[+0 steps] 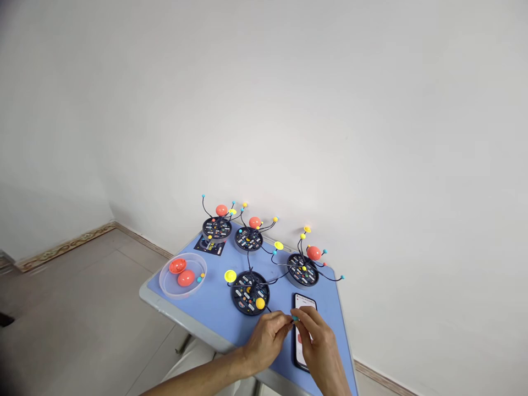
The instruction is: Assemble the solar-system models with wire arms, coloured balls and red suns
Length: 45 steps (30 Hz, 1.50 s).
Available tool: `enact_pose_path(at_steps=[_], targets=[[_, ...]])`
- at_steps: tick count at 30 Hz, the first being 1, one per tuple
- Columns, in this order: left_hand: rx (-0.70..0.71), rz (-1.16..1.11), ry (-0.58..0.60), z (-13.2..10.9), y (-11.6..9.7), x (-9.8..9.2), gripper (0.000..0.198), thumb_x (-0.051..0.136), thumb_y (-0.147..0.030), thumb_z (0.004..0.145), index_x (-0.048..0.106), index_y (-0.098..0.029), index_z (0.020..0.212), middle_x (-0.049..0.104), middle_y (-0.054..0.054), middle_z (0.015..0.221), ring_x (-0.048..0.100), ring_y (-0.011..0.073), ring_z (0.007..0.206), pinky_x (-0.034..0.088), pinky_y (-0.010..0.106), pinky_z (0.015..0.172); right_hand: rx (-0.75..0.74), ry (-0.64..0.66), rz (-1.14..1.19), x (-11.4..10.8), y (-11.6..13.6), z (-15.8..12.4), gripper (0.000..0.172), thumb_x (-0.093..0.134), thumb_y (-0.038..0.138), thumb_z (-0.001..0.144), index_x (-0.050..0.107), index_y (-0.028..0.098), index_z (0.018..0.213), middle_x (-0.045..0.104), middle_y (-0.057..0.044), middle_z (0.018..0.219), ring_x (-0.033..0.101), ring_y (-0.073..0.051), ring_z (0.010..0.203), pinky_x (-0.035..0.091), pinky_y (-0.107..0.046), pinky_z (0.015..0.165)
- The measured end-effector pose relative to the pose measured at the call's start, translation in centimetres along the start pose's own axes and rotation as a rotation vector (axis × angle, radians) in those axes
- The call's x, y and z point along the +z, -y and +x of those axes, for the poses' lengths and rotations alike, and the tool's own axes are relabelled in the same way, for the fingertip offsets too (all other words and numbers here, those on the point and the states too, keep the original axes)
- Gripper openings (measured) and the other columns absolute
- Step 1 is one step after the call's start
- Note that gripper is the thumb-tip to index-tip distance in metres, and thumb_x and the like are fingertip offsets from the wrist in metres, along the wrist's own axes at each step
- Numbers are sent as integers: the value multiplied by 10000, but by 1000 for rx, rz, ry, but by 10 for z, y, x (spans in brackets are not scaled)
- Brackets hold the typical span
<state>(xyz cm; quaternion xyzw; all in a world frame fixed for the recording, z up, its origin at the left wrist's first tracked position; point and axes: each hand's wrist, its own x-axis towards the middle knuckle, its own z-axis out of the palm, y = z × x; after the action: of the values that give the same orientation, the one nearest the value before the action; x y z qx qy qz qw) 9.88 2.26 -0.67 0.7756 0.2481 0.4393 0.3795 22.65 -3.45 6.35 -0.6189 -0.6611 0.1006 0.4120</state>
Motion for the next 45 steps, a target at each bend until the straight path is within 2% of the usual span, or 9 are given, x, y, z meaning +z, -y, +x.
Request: enact_pose_path(at_steps=[5, 10, 17, 21, 25, 30, 36, 45], targets=[[-3, -36, -24, -1, 4, 2, 331, 436, -267, 999, 657, -171, 772, 657, 49, 713, 609, 160, 652, 421, 244, 604, -167, 124, -151, -5, 4, 5, 304, 433, 231, 945, 737, 231, 961, 721, -97, 931, 712, -174, 759, 556, -229, 646], [1, -84, -44, -1, 4, 2, 398, 424, -341, 1013, 642, -173, 725, 612, 28, 663, 567, 145, 613, 407, 239, 588, -256, 185, -267, -8, 0, 6, 356, 380, 141, 921, 721, 220, 984, 725, -113, 961, 714, -188, 830, 553, -249, 699], [-39, -166, -38, 1, -3, -4, 426, 425, -382, 1009, 633, -176, 698, 548, -5, 605, 510, 121, 543, 397, 226, 557, -197, 310, -307, -8, -8, 8, 386, 333, 112, 930, 685, 227, 1039, 683, -104, 952, 666, -191, 822, 519, -274, 707], [-51, -206, -52, 0, -2, -4, 411, 437, -389, 1000, 640, -177, 713, 549, -8, 612, 498, 115, 529, 394, 219, 534, -168, 304, -345, -6, -8, 11, 364, 326, 144, 947, 677, 222, 1003, 670, -99, 907, 650, -188, 734, 500, -274, 652], [-57, -234, -63, 0, -2, -4, 421, 435, -406, 992, 636, -182, 698, 535, -12, 591, 483, 115, 517, 380, 213, 519, -181, 338, -384, -9, 4, 17, 345, 335, 131, 937, 667, 222, 908, 653, -78, 831, 627, -177, 671, 487, -258, 618], [-68, -298, -76, -1, 0, -2, 421, 443, -436, 984, 645, -170, 728, 539, -14, 584, 474, 103, 489, 365, 199, 485, -281, 447, -458, -14, 21, 25, 364, 321, 44, 896, 637, 217, 840, 637, -69, 803, 627, -190, 734, 476, -253, 633], [-127, -320, -86, -3, 6, 3, 477, 445, -491, 975, 642, -167, 687, 509, -22, 531, 466, 100, 463, 373, 189, 465, -320, 436, -600, -10, 18, 29, 318, 351, 9, 864, 584, 204, 772, 626, -49, 738, 599, -176, 640, 421, -244, 562], [-144, -337, -111, -3, 5, 1, 408, 473, -425, 961, 671, -163, 719, 524, -21, 533, 484, 105, 471, 380, 188, 476, -280, 447, -691, -3, 13, 31, 263, 409, 49, 875, 566, 211, 740, 632, -28, 713, 625, -165, 582, 402, -236, 524]])
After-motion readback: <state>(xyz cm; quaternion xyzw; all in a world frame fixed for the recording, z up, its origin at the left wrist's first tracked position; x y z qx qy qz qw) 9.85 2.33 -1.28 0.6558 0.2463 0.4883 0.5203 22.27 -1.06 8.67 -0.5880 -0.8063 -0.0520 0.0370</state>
